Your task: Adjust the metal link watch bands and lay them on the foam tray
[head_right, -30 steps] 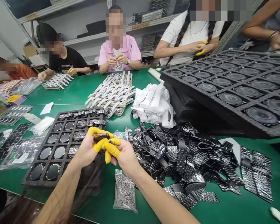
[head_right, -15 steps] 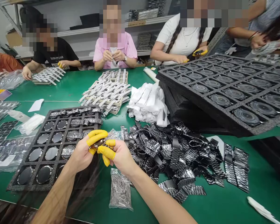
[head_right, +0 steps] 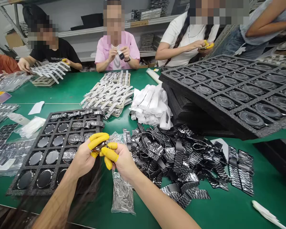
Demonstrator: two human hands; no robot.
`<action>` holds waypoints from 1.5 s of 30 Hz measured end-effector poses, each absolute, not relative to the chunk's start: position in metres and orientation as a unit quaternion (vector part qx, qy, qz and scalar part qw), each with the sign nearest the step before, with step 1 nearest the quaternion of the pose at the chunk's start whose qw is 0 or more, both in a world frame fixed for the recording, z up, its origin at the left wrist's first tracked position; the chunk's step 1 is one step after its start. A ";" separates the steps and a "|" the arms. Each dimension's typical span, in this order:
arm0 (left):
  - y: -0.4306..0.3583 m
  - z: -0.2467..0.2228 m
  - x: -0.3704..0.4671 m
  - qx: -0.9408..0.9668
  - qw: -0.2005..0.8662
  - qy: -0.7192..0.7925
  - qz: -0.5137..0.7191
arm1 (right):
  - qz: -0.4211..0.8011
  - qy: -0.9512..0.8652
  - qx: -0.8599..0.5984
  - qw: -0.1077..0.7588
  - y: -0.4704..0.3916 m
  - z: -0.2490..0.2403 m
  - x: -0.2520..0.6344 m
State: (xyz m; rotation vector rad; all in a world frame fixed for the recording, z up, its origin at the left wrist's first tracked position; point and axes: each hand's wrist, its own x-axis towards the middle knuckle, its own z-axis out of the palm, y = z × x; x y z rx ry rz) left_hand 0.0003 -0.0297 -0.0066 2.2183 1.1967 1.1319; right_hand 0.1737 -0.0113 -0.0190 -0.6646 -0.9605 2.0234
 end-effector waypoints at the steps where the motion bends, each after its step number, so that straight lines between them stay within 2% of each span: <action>1: -0.030 -0.006 0.001 0.789 0.181 0.429 0.401 | 0.799 -0.365 -0.262 0.399 -0.012 -0.020 0.173; 6: -0.034 0.002 0.004 0.794 0.216 0.414 0.389 | 0.782 -0.350 -0.281 0.432 -0.014 -0.023 0.170; 14: -0.035 0.004 0.017 0.754 0.256 0.399 0.454 | 0.772 -0.382 -0.287 0.418 -0.017 -0.020 0.173; 20: -0.035 0.005 0.013 0.754 0.278 0.386 0.453 | 0.780 -0.380 -0.274 0.416 -0.017 -0.021 0.173; 24: -0.035 0.002 0.011 0.760 0.262 0.386 0.452 | 0.786 -0.369 -0.269 0.416 -0.017 -0.021 0.173; 27: -0.032 -0.004 0.010 0.736 0.186 0.409 0.506 | 0.795 -0.364 -0.254 0.414 -0.014 -0.016 0.175; 30: -0.026 -0.001 0.008 0.622 0.110 0.447 0.634 | 0.796 -0.449 -0.235 0.331 -0.011 -0.009 0.182; 33: -0.023 0.010 0.005 0.463 0.120 0.453 0.752 | 0.779 -0.558 -0.237 0.160 -0.007 -0.005 0.190; 35: -0.023 0.014 0.003 0.431 0.134 0.449 0.771 | 0.763 -0.584 -0.255 0.108 -0.003 -0.005 0.194; 37: -0.025 0.011 0.003 0.490 0.160 0.440 0.735 | 0.755 -0.567 -0.290 0.155 0.001 -0.007 0.196; 41: -0.030 -0.008 0.013 0.650 0.251 0.425 0.578 | 0.733 -0.465 -0.351 0.351 0.007 -0.007 0.199; 43: -0.031 -0.013 0.020 0.672 0.327 0.439 0.499 | 0.725 -0.445 -0.358 0.386 0.007 -0.004 0.202; 45: -0.031 -0.013 0.024 0.644 0.419 0.450 0.455 | 0.724 -0.454 -0.352 0.382 0.006 -0.001 0.205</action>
